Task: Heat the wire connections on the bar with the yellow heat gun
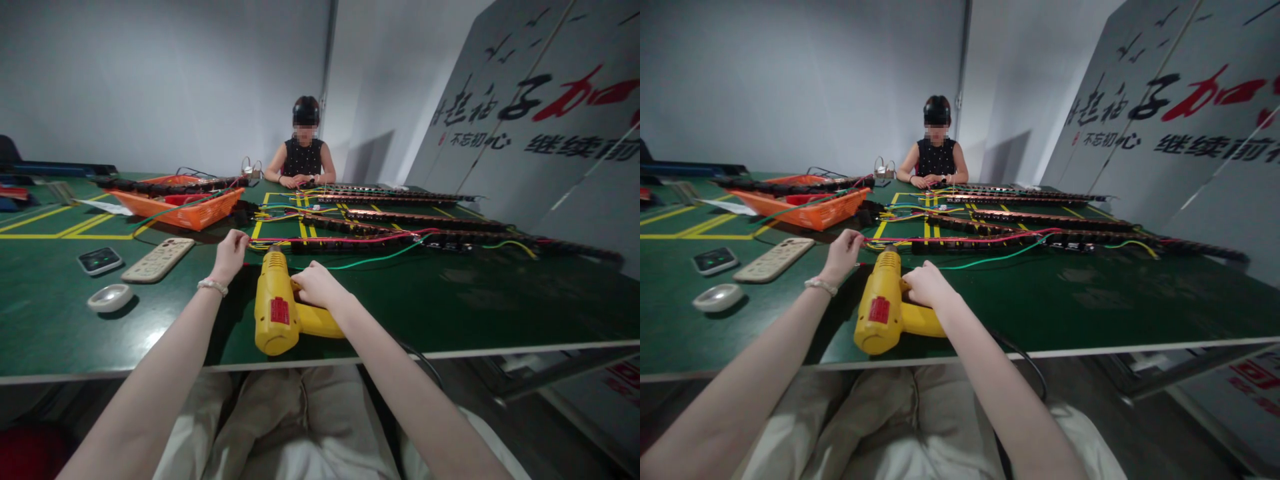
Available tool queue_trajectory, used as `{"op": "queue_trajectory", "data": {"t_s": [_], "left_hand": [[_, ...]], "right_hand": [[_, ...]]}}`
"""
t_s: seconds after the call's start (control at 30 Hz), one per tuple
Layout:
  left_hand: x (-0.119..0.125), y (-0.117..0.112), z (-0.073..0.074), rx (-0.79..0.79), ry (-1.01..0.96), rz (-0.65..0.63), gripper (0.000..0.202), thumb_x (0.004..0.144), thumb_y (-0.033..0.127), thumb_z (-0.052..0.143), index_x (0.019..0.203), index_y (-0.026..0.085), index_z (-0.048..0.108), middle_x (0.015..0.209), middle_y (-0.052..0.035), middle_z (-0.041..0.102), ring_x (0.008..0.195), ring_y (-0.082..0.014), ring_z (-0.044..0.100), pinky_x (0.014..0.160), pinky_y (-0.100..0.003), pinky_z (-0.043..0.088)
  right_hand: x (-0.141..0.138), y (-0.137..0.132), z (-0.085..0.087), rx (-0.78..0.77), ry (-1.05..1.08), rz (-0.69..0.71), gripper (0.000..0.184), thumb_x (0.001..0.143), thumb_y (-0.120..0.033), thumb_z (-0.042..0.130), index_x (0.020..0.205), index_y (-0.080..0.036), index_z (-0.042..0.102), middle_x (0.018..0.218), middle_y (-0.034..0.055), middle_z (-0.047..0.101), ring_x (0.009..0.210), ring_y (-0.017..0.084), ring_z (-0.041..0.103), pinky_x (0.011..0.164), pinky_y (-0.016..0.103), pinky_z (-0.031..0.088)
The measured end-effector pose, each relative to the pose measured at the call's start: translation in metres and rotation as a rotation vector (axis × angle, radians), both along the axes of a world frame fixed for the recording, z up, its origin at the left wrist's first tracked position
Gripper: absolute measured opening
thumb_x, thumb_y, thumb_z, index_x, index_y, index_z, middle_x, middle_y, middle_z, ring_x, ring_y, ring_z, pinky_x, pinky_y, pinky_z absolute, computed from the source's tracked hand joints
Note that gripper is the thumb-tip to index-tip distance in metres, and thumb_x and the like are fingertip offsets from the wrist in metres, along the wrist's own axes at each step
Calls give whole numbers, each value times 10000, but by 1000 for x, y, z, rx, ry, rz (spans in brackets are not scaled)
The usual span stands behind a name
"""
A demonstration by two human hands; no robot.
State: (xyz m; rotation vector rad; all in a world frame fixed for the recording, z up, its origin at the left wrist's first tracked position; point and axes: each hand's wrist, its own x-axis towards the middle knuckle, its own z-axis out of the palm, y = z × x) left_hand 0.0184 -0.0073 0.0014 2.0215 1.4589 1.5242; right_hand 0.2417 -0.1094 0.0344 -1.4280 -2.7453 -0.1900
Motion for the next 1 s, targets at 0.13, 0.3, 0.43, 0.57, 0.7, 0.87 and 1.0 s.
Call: {"op": "queue_trajectory", "data": {"t_s": [0.13,0.3,0.43,0.57,0.7,0.87,1.0], "left_hand": [[-6,4,-1,-74,-52,-56,280,793,409,468,840,150,562,727,-31,605,678,-115,546,652,-212,404],[-8,6,-13,-200,-5,-117,348,783,407,464,922,130,621,743,-48,621,682,-130,554,641,-223,412],[-5,2,-18,-249,110,-77,388,813,388,400,933,120,654,737,-50,622,665,-134,521,636,-237,372],[-5,0,-17,-269,157,-33,425,837,436,345,854,130,640,774,-56,624,708,-145,510,653,-242,349],[-6,2,-14,-330,123,15,431,839,451,307,776,137,596,778,-60,609,738,-153,500,652,-242,334],[-5,-3,-9,-441,-103,-73,429,782,521,391,750,137,580,664,-21,548,635,-120,447,584,-226,311],[-10,-10,-4,-537,-327,-245,411,696,543,525,748,137,562,614,5,502,573,-96,414,542,-212,310]], "right_hand": [[0,0,2,-1,-22,-14,178,760,-252,517,839,-156,644,858,76,672,863,185,609,849,313,335],[-3,-2,4,-6,-61,-70,226,756,-249,495,905,-174,648,890,82,669,872,218,618,747,298,402],[-7,2,4,-14,-88,-105,258,746,-260,490,914,-161,658,885,110,664,866,240,622,710,293,429],[-17,9,2,25,-61,-62,262,744,-252,479,911,-165,662,893,107,667,869,251,627,705,303,446],[-31,11,2,47,-50,-27,252,743,-229,481,900,-161,666,897,107,670,876,259,630,720,318,456],[-33,6,3,59,-27,21,234,751,-220,479,895,-175,657,880,85,675,875,255,632,736,334,454],[-24,-1,4,64,-19,68,205,753,-227,486,886,-181,635,874,63,674,860,236,632,727,321,441]]}}
